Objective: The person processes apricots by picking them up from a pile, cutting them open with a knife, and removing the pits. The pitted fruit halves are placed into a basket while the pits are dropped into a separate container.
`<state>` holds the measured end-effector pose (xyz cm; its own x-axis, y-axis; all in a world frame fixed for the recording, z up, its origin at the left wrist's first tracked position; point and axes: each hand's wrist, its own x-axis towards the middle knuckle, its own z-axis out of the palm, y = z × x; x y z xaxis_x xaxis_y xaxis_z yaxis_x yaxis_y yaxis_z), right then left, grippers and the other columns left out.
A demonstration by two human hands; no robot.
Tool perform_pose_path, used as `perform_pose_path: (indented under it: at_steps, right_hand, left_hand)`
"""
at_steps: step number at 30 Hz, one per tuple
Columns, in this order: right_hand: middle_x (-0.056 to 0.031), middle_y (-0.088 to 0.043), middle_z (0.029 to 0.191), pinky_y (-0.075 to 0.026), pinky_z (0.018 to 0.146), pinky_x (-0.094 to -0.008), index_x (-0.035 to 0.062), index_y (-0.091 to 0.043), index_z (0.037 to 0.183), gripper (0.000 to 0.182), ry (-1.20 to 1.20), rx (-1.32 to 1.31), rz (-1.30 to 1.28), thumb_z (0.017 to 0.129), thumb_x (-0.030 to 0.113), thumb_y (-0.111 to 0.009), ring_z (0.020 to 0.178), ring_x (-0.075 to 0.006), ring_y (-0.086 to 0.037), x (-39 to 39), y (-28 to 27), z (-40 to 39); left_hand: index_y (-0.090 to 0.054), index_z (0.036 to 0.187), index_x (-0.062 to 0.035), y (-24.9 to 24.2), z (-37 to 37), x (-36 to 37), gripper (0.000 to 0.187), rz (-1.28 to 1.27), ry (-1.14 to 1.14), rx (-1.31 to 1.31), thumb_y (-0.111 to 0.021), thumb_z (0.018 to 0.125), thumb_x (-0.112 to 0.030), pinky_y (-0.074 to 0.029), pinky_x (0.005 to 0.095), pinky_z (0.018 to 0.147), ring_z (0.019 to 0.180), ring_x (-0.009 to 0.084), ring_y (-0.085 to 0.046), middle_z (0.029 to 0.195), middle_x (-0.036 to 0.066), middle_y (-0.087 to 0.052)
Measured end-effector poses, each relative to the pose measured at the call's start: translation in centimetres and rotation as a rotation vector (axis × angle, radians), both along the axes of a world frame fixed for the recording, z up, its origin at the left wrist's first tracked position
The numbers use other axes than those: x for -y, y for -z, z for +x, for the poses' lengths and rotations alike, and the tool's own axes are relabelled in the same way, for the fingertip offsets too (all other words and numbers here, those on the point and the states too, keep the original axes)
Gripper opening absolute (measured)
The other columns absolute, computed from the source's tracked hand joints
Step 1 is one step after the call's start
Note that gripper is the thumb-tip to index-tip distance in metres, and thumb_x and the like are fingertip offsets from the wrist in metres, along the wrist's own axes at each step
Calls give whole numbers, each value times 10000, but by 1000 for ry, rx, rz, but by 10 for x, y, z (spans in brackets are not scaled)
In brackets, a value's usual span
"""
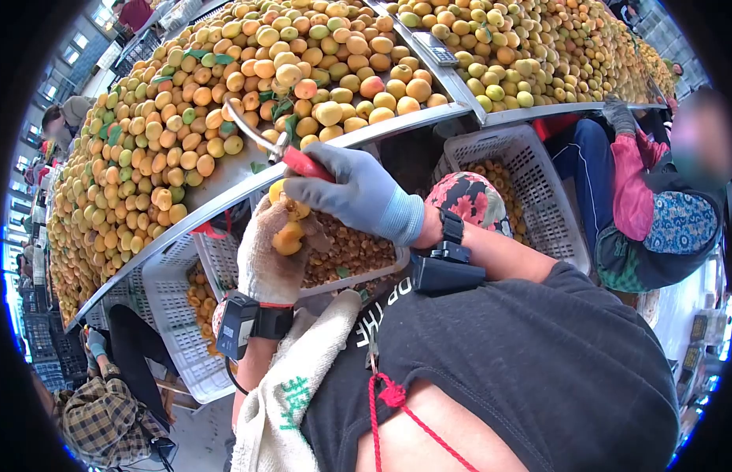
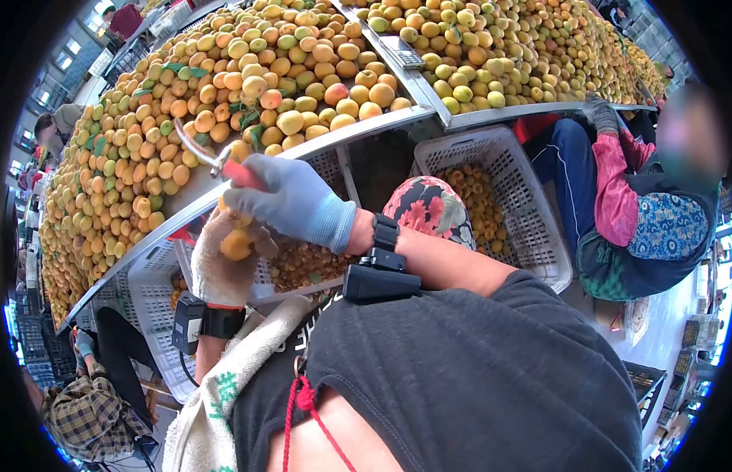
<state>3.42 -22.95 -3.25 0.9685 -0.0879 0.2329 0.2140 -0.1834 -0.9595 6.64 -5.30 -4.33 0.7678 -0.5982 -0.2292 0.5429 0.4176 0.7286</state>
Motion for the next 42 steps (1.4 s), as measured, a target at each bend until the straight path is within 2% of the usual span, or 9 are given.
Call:
perform_pose_path:
  at_steps: [2, 7, 17, 19, 21, 24, 31, 39, 42]
  right_hand:
    - [-179, -645, 934, -510, 759, -379, 42, -610, 1118, 438, -13, 180, -253, 843, 363, -726, 833, -319, -655, 0, 3, 1]
    - [-183, -665, 932, -516, 757, -385, 40, -631, 1105, 345, -72, 183, -261, 846, 258, -698, 837, -340, -660, -2, 12, 2]
    - [-39, -652, 773, -487, 658, -266, 23, -683, 1004, 212, 69, -100, 393, 907, 211, -686, 736, -71, -576, 4, 3, 6]
    - [14, -662, 818, -480, 656, -234, 23, -691, 1002, 235, 173, 256, -478, 921, 244, -691, 753, -41, -556, 17, -6, 5]
    - [44, -657, 830, -475, 639, -221, 23, -694, 997, 240, 159, 185, -326, 936, 255, -687, 747, -33, -564, 14, -16, -3]
    - [18, -642, 753, -471, 561, -237, 15, -679, 929, 226, 31, 204, 500, 936, 240, -684, 648, -65, -601, 2, -25, -2]
    - [-16, -638, 711, -405, 433, -202, 39, -648, 838, 194, -14, -87, 511, 939, 204, -656, 475, -46, -523, -1, -32, -7]
    - [-32, -639, 760, -476, 679, -247, 17, -626, 787, 170, -215, -5, 608, 920, 100, -559, 727, -97, -599, -6, -14, -4]
    - [-49, -652, 749, -446, 609, -238, 26, -588, 733, 265, -159, -30, 632, 948, 136, -479, 635, -99, -554, -12, -6, -4]
  left_hand:
    - [-528, 1245, -60, -13, -7, 6, 395, 58, -104, -46, -617, 915, -256, -513, 378, 765, 876, 214, -619, 1041, 88, -619]
    - [-471, 1331, -46, -4, -4, -1, 509, 62, 3, 117, -620, 904, -280, -518, 383, 681, 826, 226, -632, 1066, 102, -634]
    - [-473, 1355, -85, -18, -13, 3, 578, 69, -80, 144, -692, 825, -161, -536, 346, 624, 776, 217, -625, 1051, 93, -577]
    - [-469, 1331, -78, -12, -11, 2, 592, 29, -105, 142, -713, 795, -145, -534, 345, 612, 751, 225, -628, 968, 104, -588]
    - [-466, 1292, -68, -11, -10, 0, 581, 55, 4, 170, -727, 778, -137, -533, 340, 611, 718, 226, -629, 883, 114, -591]
    - [-456, 1268, -58, -8, -10, 1, 562, 71, 13, 174, -724, 779, -130, -532, 339, 608, 687, 226, -628, 833, 122, -589]
    - [-451, 1238, -47, -13, -14, 4, 506, 104, -40, 199, -688, 795, -108, -521, 315, 556, 663, 207, -629, 886, 102, -580]
    - [-487, 1182, -51, -13, -19, 12, 385, 176, -152, 222, -619, 820, -51, -493, 279, 524, 640, 165, -604, 887, 87, -570]
    - [-513, 1182, -61, -13, -17, 12, 383, 189, -173, 294, -592, 812, 1, -487, 258, 548, 677, 139, -592, 881, 60, -567]
